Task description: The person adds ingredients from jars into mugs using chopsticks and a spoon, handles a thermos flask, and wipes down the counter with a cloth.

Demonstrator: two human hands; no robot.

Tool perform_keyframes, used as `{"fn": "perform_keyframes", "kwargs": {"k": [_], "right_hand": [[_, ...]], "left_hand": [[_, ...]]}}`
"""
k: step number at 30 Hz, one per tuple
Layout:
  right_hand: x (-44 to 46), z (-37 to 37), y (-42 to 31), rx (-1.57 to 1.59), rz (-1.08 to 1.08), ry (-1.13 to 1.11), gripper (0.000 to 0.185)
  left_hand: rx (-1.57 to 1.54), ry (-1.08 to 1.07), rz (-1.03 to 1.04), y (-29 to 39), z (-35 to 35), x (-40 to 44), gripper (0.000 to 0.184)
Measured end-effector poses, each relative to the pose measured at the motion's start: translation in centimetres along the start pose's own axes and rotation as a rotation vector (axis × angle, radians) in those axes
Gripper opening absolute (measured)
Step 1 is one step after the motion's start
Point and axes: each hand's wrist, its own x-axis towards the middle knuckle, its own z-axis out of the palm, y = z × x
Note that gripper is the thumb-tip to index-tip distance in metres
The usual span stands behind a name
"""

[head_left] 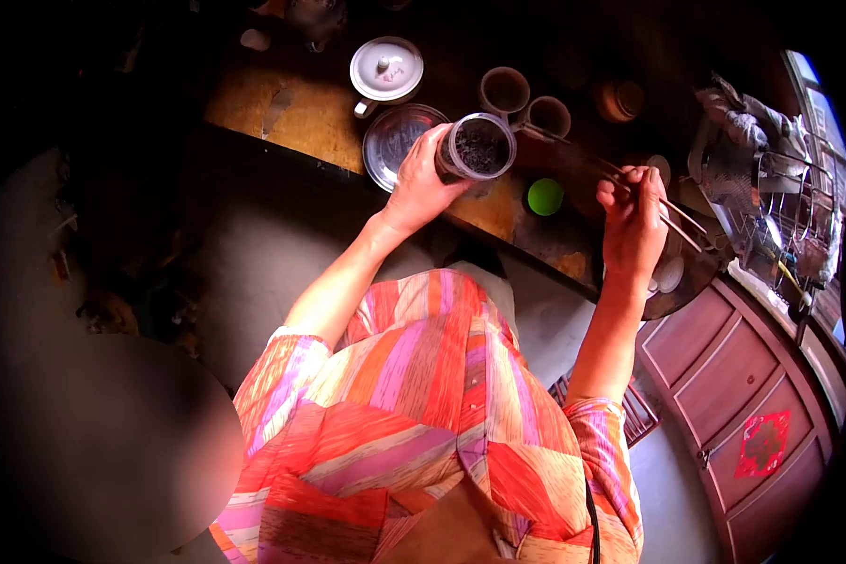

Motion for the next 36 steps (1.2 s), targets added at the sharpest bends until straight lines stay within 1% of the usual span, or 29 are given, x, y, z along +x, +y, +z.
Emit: {"fn": "perform_keyframes", "kwargs": {"k": [1, 2, 4, 6, 7, 8, 10, 11, 13, 14, 17, 18, 20, 26, 28, 29, 30, 32, 33, 34, 36], "right_hand": [[0.8, 0.1, 0.5, -0.035, -0.01, 0.042, 0.023], [1.8, 0.2, 1.4, -0.165, -0.05, 0.103, 0.024], [3.7, 1.1, 3.1, -0.294, -0.054, 0.151, 0.025], [6.0, 1.2, 5.3, -0.459, -0.037, 0.079, 0.027], [7.0, 0.8, 6.6, -0.537, -0.072, 0.019, 0.029], [8.0, 0.2, 8.2, -0.548, -0.062, 0.016, 0.029], [9.1, -0.7, 9.7, -0.678, -0.065, -0.021, 0.029], [8.9, -0.4, 9.3, -0.677, -0.065, -0.015, 0.029], [7.5, 0.7, 7.9, -0.521, -0.022, 0.059, 0.029], [6.8, 0.3, 7.5, -0.524, -0.019, 0.063, 0.029], [4.8, -0.7, 5.9, -0.336, -0.038, 0.094, 0.026], [3.8, -0.9, 5.4, -0.336, -0.043, 0.093, 0.026], [1.8, -1.5, 4.4, -0.339, -0.063, 0.174, 0.026], [-3.9, -5.0, 2.0, -0.241, -0.056, 0.242, 0.028], [-5.9, -6.2, 0.4, -0.299, -0.046, 0.278, 0.029], [-7.1, -7.0, -0.5, -0.429, -0.105, 0.276, 0.031], [-7.9, -8.1, -1.3, -0.779, -0.346, 0.224, 0.031], [-9.6, -8.5, -3.8, -0.93, -0.407, 0.249, 0.031], [-10.5, -8.6, -4.8, -0.971, -0.401, 0.28, 0.029], [-10.8, -9.1, -5.1, -1.062, -0.561, 0.281, 0.023], [-12.0, -9.8, -5.9, -1.054, -0.51, 0.298, 0.019]], "left_hand": [[-0.002, -0.012, -0.036, -0.1, -0.1, -0.3, 0.077], [-0.001, -0.012, -0.032, -0.2, -0.4, -0.6, 0.077], [0.042, -0.024, -0.052, -0.1, -0.9, -1.2, 0.077], [0.025, -0.04, -0.078, -0.5, -1.3, -1.7, 0.076], [0.017, -0.054, -0.119, -0.6, -1.5, -1.8, 0.075], [0.009, -0.068, -0.162, -0.7, -1.6, -1.8, 0.074], [0.004, -0.067, -0.159, -0.9, -1.7, -1.7, 0.075], [-0.005, -0.061, -0.178, -0.8, -1.8, -1.6, 0.075], [-0.018, -0.05, -0.182, -1.0, -1.9, -1.4, 0.076], [-0.022, -0.054, -0.184, -1.0, -1.8, -1.4, 0.076], [-0.011, -0.053, -0.179, -0.9, -1.4, -1.0, 0.076], [-0.02, -0.055, -0.158, -0.8, -1.2, -1.0, 0.075], [-0.031, -0.058, -0.127, -0.4, -0.9, -0.8, 0.075], [-0.063, -0.112, -0.09, 2.0, -0.1, -0.2, 0.074], [-0.089, -0.125, -0.078, 2.9, 0.3, -0.3, 0.072], [-0.106, -0.136, -0.06, 4.0, 0.4, 0.0, 0.073], [-0.106, -0.144, -0.051, 4.9, 0.6, -0.1, 0.073], [-0.054, -0.131, 0.11, 6.3, 1.3, 0.8, 0.075], [-0.02, -0.121, 0.162, 7.1, 1.6, 1.0, 0.077], [-0.02, -0.133, 0.17, 8.0, 2.0, 1.3, 0.077], [-0.086, -0.159, 0.259, 10.0, 2.9, 1.8, 0.079]]}}
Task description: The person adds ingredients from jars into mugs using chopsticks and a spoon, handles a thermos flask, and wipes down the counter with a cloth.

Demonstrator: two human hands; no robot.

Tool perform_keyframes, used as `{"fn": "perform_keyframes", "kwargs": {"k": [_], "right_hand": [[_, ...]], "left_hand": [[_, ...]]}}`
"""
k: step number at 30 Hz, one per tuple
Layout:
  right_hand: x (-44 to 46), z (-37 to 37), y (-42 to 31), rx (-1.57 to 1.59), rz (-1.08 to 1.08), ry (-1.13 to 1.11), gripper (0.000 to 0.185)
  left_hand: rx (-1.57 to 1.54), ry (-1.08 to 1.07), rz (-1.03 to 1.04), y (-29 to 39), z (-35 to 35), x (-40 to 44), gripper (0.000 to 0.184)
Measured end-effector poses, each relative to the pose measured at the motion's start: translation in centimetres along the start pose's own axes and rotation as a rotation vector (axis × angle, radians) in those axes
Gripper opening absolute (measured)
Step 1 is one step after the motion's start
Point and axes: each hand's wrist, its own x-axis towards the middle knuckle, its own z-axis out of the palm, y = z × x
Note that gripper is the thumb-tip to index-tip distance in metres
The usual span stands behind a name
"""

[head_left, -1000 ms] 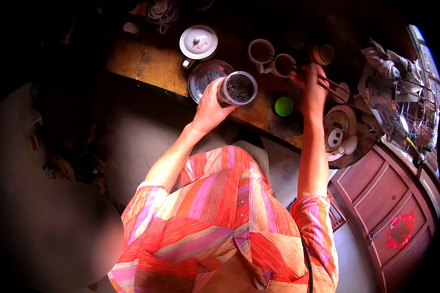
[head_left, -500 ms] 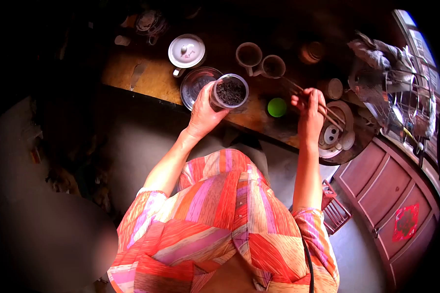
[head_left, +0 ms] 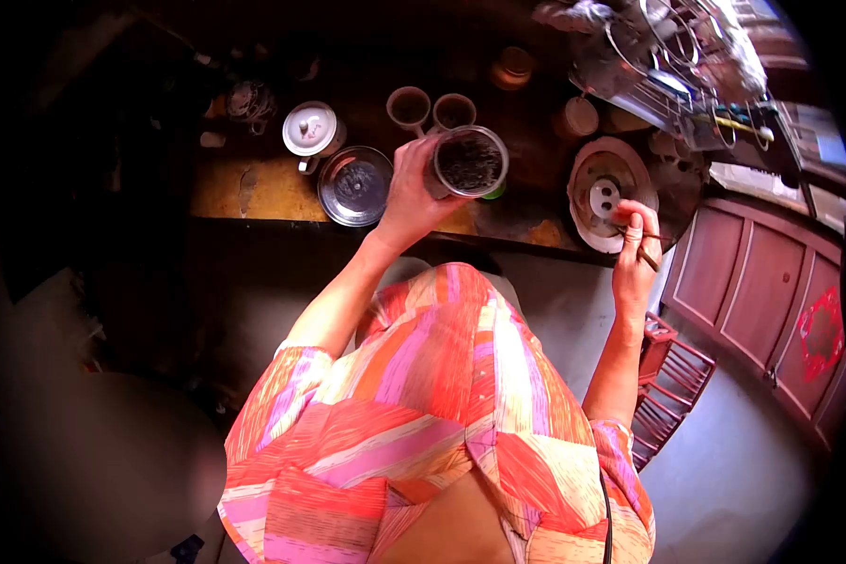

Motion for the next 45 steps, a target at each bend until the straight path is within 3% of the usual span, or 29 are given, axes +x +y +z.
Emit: {"fn": "perform_keyframes", "kwargs": {"k": [1, 2, 4, 7, 8, 12, 14, 15, 16, 18, 20, 22, 25, 31, 33, 35, 36, 38, 41, 42, 44, 45], "right_hand": [[-0.6, -0.3, -0.4, 0.185, 0.121, -0.013, 0.019], [-1.1, -0.9, -1.0, 0.108, 0.103, -0.043, 0.02], [-2.1, -0.5, 0.4, 0.034, -0.161, -0.049, 0.038], [-4.1, 0.2, -0.1, 0.211, 0.137, -0.195, 0.087], [-4.6, 0.3, 0.1, 0.302, 0.197, -0.236, 0.096], [-6.8, 1.3, 2.2, 0.491, 0.281, -0.254, 0.092], [-7.0, 0.2, 2.4, 0.598, 0.48, -0.274, 0.084], [-7.0, -0.5, 2.6, 0.545, 0.467, -0.271, 0.079], [-7.1, -1.3, 3.3, 0.467, 0.41, -0.258, 0.078], [-7.3, -2.3, 3.8, 0.627, 0.494, -0.176, 0.078], [-7.6, -3.0, 5.2, 0.536, 0.479, -0.175, 0.079], [-7.4, -3.5, 5.2, 0.638, 0.463, -0.148, 0.08], [-7.0, -4.6, 4.8, 0.607, 0.467, -0.19, 0.076], [-6.9, -6.4, 6.7, 0.489, 0.372, -0.185, 0.072], [-6.9, -7.1, 7.3, 0.395, 0.322, -0.181, 0.071], [-6.7, -7.9, 7.5, 0.34, 0.3, -0.178, 0.07], [-6.6, -8.2, 7.4, 0.287, 0.281, -0.18, 0.069], [-6.2, -8.7, 7.1, 0.245, 0.263, -0.178, 0.067], [-5.7, -8.7, 6.7, 0.083, 0.119, -0.153, 0.064], [-5.4, -8.6, 6.4, 0.095, 0.11, -0.146, 0.064], [-5.1, -8.9, 6.0, 0.05, 0.04, -0.126, 0.066], [-5.0, -8.9, 5.9, 0.057, 0.033, -0.113, 0.066]], "left_hand": [[-0.024, -0.008, 0.02, 0.8, 0.5, 0.4, 0.079], [-0.029, -0.018, 0.035, 1.7, 0.8, 0.7, 0.079], [-0.196, -0.182, 0.046, 3.6, 1.6, 1.1, 0.077], [-0.309, -0.305, 0.088, 5.8, 3.7, 0.2, 0.078], [-0.331, -0.344, 0.099, 6.7, 4.2, -0.2, 0.079], [-0.326, -0.42, 0.132, 7.4, 6.5, -2.2, 0.084], [-0.381, -0.612, 0.103, 7.3, 6.3, -2.0, 0.09], [-0.62, -0.743, -0.132, 7.1, 6.3, -2.0, 0.094], [-0.646, -0.763, -0.139, 5.7, 6.7, -1.9, 0.092], [-0.286, -0.603, -0.061, 1.8, 8.0, -1.3, 0.089], [0.225, -0.488, -0.008, -3.6, 10.1, -1.3, 0.087], [0.284, -0.524, -0.026, -6.5, 12.2, -1.5, 0.086], [0.563, -0.806, -0.083, -7.4, 15.1, -0.9, 0.09], [0.673, -0.912, 0.004, -9.9, 17.4, -0.9, 0.083], [0.656, -0.943, 0.007, -8.2, 17.1, -0.1, 0.08], [0.499, -0.978, -0.284, -4.5, 16.4, 1.3, 0.077], [0.499, -0.984, -0.278, -2.9, 16.3, 2.1, 0.077], [-0.065, -0.881, -0.465, 0.7, 15.6, 3.9, 0.073], [-0.269, -0.93, -0.297, 10.2, 11.9, 6.6, 0.071], [-0.253, -0.926, -0.291, 11.7, 11.7, 6.8, 0.071], [-0.198, -0.869, 0.027, 14.3, 11.7, 7.1, 0.069], [-0.146, -0.947, 0.016, 15.7, 11.3, 7.3, 0.07]]}}
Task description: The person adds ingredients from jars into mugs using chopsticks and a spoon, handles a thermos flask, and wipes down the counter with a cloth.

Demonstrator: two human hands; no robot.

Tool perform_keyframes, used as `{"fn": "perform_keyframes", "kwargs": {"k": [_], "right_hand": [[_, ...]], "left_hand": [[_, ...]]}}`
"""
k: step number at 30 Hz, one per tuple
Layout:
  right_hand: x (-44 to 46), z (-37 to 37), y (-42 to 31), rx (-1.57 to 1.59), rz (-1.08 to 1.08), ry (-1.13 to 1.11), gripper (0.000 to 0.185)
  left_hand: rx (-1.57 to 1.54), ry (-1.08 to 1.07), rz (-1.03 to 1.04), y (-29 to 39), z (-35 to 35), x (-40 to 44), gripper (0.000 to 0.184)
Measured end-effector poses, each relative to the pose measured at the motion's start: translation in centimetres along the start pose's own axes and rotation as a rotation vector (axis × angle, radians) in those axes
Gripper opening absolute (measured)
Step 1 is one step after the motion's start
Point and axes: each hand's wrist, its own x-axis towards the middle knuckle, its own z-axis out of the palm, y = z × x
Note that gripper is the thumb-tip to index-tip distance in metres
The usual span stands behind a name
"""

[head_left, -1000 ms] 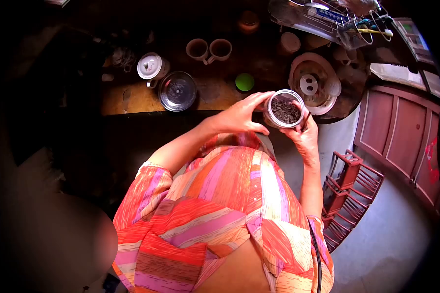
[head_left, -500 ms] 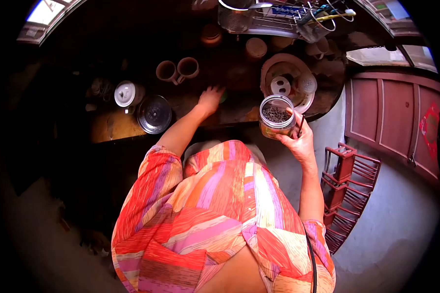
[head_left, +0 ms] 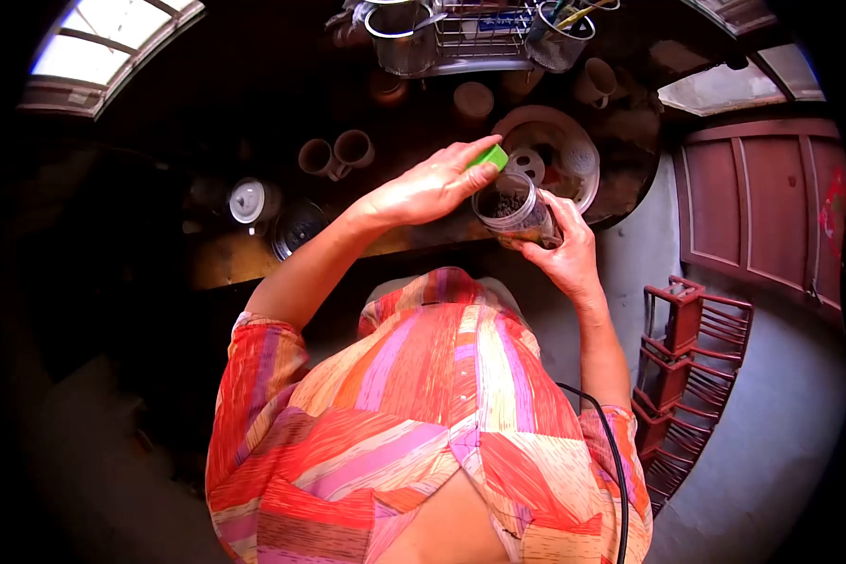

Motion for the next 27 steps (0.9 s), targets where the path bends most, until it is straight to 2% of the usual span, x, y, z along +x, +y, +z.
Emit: {"fn": "perform_keyframes", "kwargs": {"k": [1, 4, 5, 7, 11, 15, 17, 19, 23, 25, 26, 27], "right_hand": [[0.0, 0.0, -0.1, -0.096, -0.033, 0.04, 0.066], [0.0, -0.3, -0.7, -0.262, -0.059, 0.11, 0.068], [-0.1, -0.5, -1.0, -0.338, -0.052, 0.122, 0.068], [-0.2, -1.0, -1.2, -0.356, -0.07, 0.148, 0.069], [-0.6, -1.8, -1.5, -0.448, -0.046, 0.145, 0.07], [-0.9, -2.6, -1.4, -0.354, -0.074, 0.135, 0.067], [-1.0, -3.3, -1.8, -0.328, -0.057, 0.103, 0.064], [-1.2, -3.7, -1.9, -0.276, -0.074, 0.038, 0.062], [-1.1, -3.6, -2.2, -0.19, -0.059, 0.045, 0.061], [-0.9, -3.4, -2.5, -0.057, -0.039, 0.056, 0.062], [-0.9, -3.1, -2.2, -0.01, -0.043, 0.071, 0.063], [-0.7, -2.9, -2.0, 0.038, -0.046, 0.083, 0.064]], "left_hand": [[0.078, 0.009, 0.027, 0.0, 0.3, 0.1, 0.063], [0.175, -0.055, 0.063, 2.2, 0.4, -0.1, 0.064], [0.21, -0.012, 0.085, 2.7, 0.7, -0.1, 0.064], [0.22, 0.048, 0.084, 3.6, 0.6, 0.4, 0.068], [0.235, 0.026, 0.098, 4.3, 0.0, 1.0, 0.077], [0.346, -0.075, 0.155, 5.2, -0.6, 1.5, 0.079], [0.371, -0.135, 0.405, 5.2, -0.8, 1.5, 0.077], [0.377, -0.185, 0.42, 5.3, -1.1, 1.4, 0.079], [0.278, -0.186, 0.341, 5.4, -1.5, 1.3, 0.083], [0.132, -0.148, 0.26, 5.2, -1.8, 1.4, 0.087], [-0.026, -0.163, 0.174, 4.7, -1.9, 1.6, 0.089], [-0.396, -0.18, 0.097, 4.5, -1.7, 1.6, 0.086]]}}
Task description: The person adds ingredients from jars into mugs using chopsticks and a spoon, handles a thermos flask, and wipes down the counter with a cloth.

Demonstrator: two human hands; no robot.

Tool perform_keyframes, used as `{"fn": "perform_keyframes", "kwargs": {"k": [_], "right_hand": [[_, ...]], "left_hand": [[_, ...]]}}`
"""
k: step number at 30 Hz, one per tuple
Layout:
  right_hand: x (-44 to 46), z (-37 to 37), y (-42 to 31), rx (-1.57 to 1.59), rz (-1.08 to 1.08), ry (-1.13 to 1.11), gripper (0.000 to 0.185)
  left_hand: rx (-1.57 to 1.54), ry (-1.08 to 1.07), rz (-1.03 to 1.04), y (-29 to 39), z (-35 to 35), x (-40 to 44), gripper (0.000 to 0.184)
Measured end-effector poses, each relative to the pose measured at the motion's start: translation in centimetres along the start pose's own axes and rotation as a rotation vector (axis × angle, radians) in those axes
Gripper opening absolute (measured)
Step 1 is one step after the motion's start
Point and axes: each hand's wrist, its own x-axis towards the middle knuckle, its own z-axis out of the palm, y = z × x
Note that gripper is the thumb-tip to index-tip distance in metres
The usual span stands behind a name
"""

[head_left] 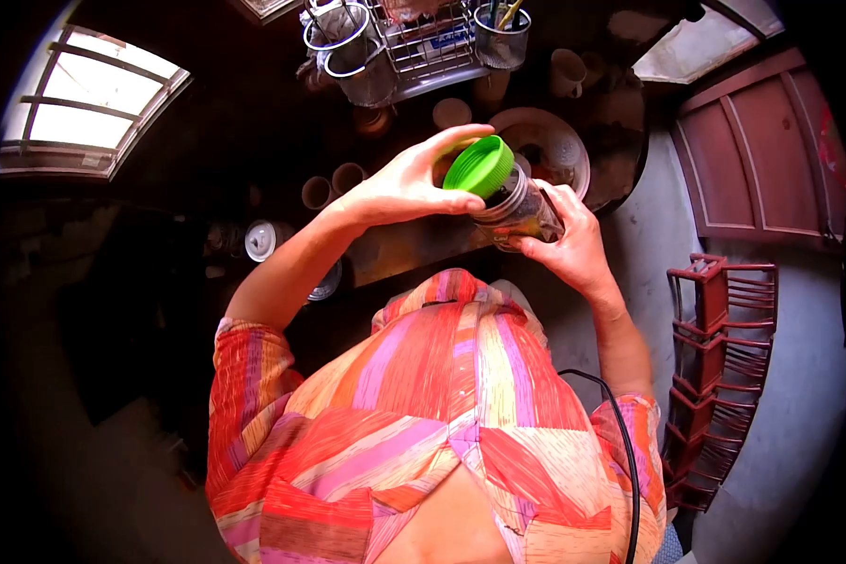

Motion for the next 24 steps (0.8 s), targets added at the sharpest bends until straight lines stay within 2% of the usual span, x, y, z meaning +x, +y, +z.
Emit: {"fn": "perform_keyframes", "kwargs": {"k": [4, 5, 6, 8, 9, 10, 12, 13, 16, 18, 20, 24], "right_hand": [[0.1, 0.3, -0.2, 0.041, 0.01, 0.042, 0.062], [0.0, 0.3, -0.3, 0.036, 0.006, 0.051, 0.061], [-0.1, 0.2, -0.4, 0.038, 0.009, 0.045, 0.061], [-0.1, 0.1, -0.6, -0.006, -0.005, 0.026, 0.061], [-0.1, 0.2, -0.5, -0.043, -0.035, 0.029, 0.062], [-0.1, 0.5, -0.7, -0.036, -0.037, 0.018, 0.062], [0.1, 0.7, -1.4, -0.164, -0.013, -0.03, 0.062], [0.1, 1.0, -1.2, -0.21, -0.033, -0.036, 0.063], [0.0, 1.4, -1.5, -0.231, -0.049, -0.026, 0.065], [0.0, 1.4, -1.6, -0.238, -0.079, 0.016, 0.066], [-0.1, 1.3, -2.2, -0.346, -0.049, 0.019, 0.066], [-0.6, 1.8, -2.0, -0.383, -0.047, 0.06, 0.066]], "left_hand": [[-0.163, 0.079, -0.07, 0.7, -1.4, -1.3, 0.084], [-0.052, 0.08, -0.108, 1.0, -2.4, -1.7, 0.082], [0.226, 0.065, -0.181, 2.2, -3.2, -2.0, 0.081], [1.072, 0.076, -0.043, 2.5, -3.6, -2.9, 0.081], [1.208, 0.032, -0.015, 2.4, -3.5, -3.0, 0.085], [1.207, 0.039, -0.027, 2.7, -3.2, -3.1, 0.085], [1.098, -0.194, -0.14, 3.8, -2.3, -2.5, 0.088], [1.079, -0.214, -0.11, 4.1, -2.1, -2.2, 0.09], [0.966, -0.192, -0.171, 6.4, -1.3, -1.3, 0.09], [0.884, -0.171, -0.104, 5.1, -1.3, -0.9, 0.091], [0.752, -0.068, -0.12, 3.7, -0.7, -0.8, 0.09], [0.654, -0.026, -0.179, 2.8, 0.3, -1.0, 0.083]]}}
